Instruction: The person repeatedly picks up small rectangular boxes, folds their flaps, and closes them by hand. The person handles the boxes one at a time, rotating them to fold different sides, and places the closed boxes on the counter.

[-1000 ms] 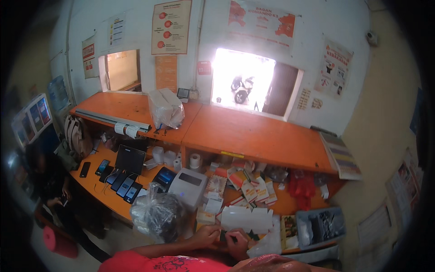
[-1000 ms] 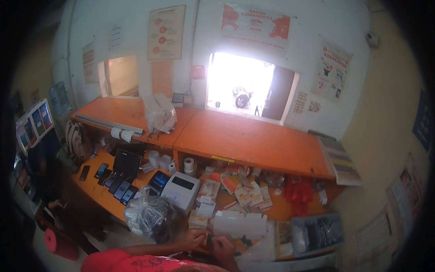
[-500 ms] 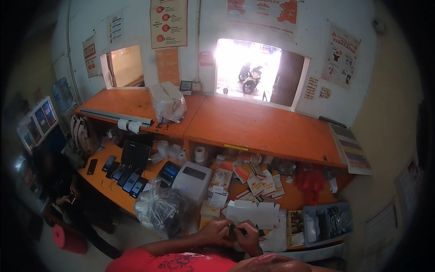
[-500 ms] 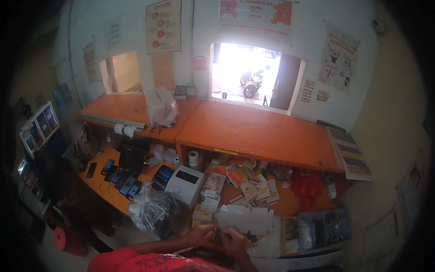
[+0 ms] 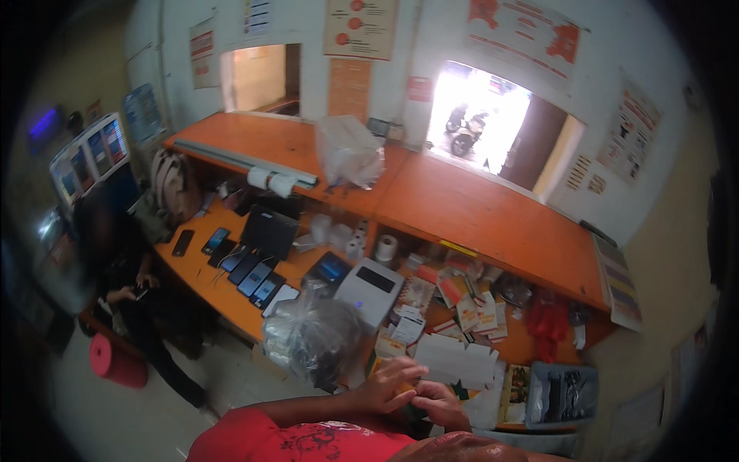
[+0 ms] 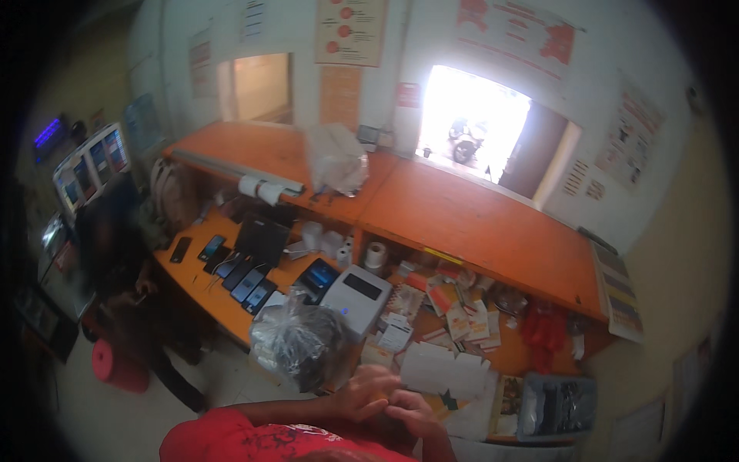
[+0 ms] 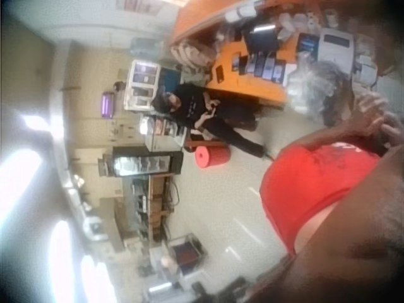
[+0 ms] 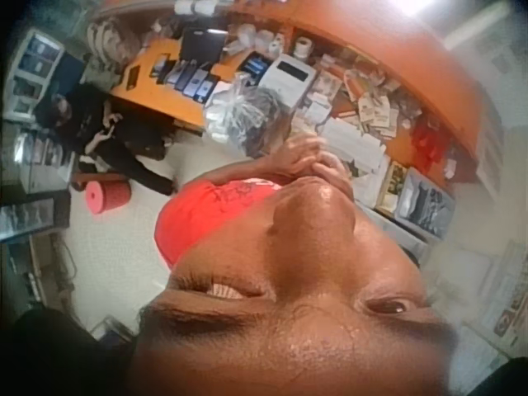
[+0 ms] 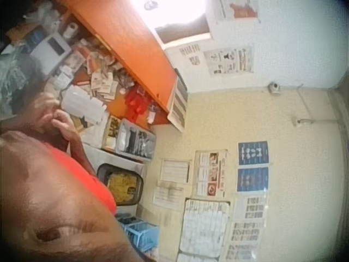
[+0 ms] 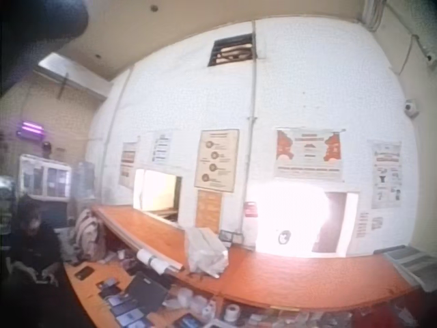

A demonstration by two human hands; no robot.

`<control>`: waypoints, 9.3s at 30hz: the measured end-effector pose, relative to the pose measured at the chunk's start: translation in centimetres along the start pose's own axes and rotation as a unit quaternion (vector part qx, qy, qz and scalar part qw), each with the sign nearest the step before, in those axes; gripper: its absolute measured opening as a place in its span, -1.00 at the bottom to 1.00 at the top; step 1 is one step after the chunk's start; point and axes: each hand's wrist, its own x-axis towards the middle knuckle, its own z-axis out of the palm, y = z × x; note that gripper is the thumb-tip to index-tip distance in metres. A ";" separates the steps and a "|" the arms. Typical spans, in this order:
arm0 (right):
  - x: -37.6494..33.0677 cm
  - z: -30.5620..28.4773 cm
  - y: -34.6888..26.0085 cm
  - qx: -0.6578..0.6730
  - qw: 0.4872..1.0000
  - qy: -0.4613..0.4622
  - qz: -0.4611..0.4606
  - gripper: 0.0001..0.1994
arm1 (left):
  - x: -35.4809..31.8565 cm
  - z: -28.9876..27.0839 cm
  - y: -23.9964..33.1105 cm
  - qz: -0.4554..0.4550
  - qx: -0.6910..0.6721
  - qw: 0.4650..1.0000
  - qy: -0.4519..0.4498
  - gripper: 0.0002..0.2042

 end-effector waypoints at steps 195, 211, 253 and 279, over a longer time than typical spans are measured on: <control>4.8 10.0 -3.4 -0.315 0.809 0.386 -0.311 -0.81 | -2.7 -0.2 -1.5 -0.195 -0.004 0.972 0.133 -0.78; 3.3 7.7 -5.6 -0.337 0.834 0.282 -0.333 -0.94 | -2.6 -0.2 -1.9 -0.245 -0.089 0.954 0.148 -0.78; 4.2 2.0 0.6 0.335 0.931 0.022 -0.144 -0.54 | -3.9 -1.0 -2.9 -0.312 -0.456 0.817 0.168 -0.64; -0.4 6.7 -8.5 -0.739 0.658 0.112 -0.089 -0.89 | -4.5 0.5 -2.9 -0.264 -0.007 0.905 -0.335 -0.74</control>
